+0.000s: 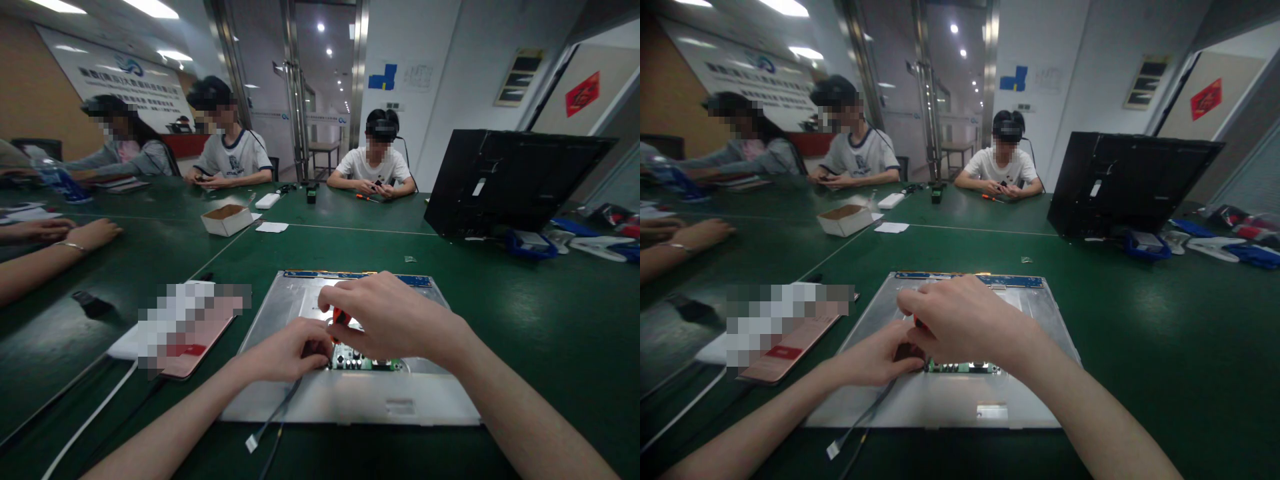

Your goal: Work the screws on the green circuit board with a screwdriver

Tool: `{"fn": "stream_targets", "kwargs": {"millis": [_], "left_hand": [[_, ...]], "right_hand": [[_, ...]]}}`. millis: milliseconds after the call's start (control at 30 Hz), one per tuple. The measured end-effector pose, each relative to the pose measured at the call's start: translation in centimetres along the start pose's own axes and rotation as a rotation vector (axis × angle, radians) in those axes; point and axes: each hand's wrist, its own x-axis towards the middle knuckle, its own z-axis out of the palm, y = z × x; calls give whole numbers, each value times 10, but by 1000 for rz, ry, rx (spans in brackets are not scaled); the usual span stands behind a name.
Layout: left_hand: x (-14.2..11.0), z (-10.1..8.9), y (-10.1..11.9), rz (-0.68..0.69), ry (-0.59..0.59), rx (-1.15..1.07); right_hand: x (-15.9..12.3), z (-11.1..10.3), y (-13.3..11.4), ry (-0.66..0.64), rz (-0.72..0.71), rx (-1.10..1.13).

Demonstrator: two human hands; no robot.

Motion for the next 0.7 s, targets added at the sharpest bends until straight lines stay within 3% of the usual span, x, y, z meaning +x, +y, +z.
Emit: {"fn": "stream_targets", "kwargs": {"millis": [400,700], "left_hand": [[0,-1,-3,14,6,23],[0,2,-3,2,-1,-24]], "right_hand": [[-3,-3,-1,-37,-19,70],[1,-2,-3,-31,21,-3]]}}
